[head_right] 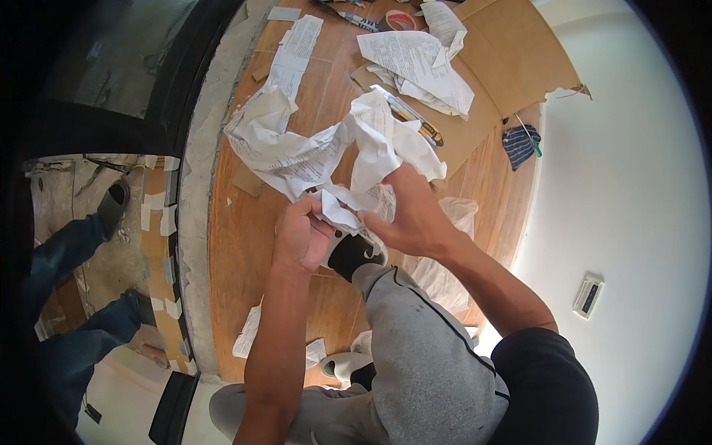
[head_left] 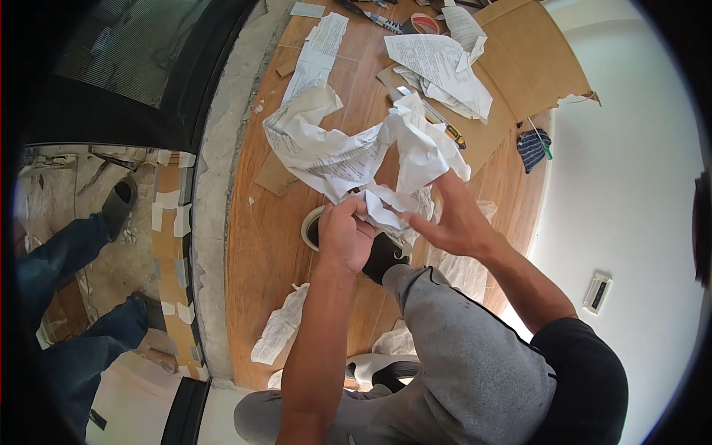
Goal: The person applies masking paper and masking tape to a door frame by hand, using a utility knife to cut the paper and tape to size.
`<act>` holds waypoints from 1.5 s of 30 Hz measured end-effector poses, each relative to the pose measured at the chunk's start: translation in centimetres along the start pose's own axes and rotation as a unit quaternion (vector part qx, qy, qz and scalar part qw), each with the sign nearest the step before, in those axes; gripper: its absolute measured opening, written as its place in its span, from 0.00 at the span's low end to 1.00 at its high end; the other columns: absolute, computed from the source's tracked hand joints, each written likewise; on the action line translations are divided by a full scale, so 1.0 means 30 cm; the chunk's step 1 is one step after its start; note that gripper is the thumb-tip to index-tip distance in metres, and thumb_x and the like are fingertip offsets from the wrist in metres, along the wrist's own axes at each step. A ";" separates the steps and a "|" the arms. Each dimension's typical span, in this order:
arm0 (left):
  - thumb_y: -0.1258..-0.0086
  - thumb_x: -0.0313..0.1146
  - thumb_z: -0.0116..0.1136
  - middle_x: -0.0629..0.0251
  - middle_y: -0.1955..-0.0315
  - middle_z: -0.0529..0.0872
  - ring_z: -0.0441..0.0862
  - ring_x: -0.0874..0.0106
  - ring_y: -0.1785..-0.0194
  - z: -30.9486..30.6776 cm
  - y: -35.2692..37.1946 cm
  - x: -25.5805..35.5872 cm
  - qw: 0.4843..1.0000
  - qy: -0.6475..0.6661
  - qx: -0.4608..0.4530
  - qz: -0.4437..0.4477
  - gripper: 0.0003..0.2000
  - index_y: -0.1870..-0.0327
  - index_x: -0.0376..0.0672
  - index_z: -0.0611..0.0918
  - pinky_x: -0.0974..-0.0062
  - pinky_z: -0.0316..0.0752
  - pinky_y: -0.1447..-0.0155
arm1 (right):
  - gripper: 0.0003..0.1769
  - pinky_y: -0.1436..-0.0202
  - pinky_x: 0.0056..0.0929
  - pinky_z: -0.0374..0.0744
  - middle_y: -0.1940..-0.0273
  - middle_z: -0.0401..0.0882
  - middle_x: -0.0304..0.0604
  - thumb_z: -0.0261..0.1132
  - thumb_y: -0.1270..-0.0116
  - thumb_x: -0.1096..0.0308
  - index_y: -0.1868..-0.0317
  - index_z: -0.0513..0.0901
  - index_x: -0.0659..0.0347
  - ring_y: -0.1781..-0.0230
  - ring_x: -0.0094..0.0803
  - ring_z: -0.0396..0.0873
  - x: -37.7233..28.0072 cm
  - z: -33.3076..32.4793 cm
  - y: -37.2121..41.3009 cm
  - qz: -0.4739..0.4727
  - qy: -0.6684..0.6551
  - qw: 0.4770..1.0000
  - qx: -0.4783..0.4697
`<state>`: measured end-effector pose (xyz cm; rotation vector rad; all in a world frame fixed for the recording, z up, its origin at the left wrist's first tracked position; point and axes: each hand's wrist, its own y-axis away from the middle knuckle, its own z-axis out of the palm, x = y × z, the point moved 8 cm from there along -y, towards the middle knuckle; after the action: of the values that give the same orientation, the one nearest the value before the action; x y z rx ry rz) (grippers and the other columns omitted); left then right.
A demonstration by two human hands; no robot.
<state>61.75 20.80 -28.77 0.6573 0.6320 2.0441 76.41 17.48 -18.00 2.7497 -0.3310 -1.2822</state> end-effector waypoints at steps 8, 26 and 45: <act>0.36 0.18 0.47 0.50 0.50 0.84 0.86 0.58 0.52 -0.050 -0.029 -0.030 1.000 0.016 0.005 0.009 0.19 0.42 0.29 0.75 0.58 0.83 0.44 | 0.22 0.36 0.47 0.69 0.51 0.80 0.51 0.75 0.40 0.64 0.48 0.81 0.64 0.47 0.51 0.78 -0.059 0.050 0.009 -0.133 0.253 0.957 0.048; 0.33 0.28 0.50 0.67 0.76 0.75 0.70 0.77 0.82 -0.218 -0.083 0.134 0.964 -0.160 0.180 0.112 0.04 0.61 0.42 0.76 0.77 0.65 0.80 | 0.10 0.62 0.22 0.70 0.67 0.78 0.33 0.59 0.19 0.63 0.56 0.75 0.62 0.66 0.16 0.68 0.203 -0.578 -0.055 0.171 0.083 0.959 0.211; 0.24 0.57 0.54 0.54 0.28 0.74 0.69 0.54 0.24 0.417 0.017 -0.121 0.859 -0.440 -0.225 0.131 0.38 0.22 0.37 0.65 0.56 0.62 0.22 | 0.03 0.43 0.39 0.78 0.58 0.82 0.45 0.61 0.25 0.75 0.55 0.78 0.64 0.56 0.35 0.81 -0.340 -0.618 0.072 -0.270 0.316 0.814 0.406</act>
<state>71.41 19.81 -20.06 1.3016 -0.4801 1.7492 83.89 17.55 1.93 3.9814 -0.0046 -0.1093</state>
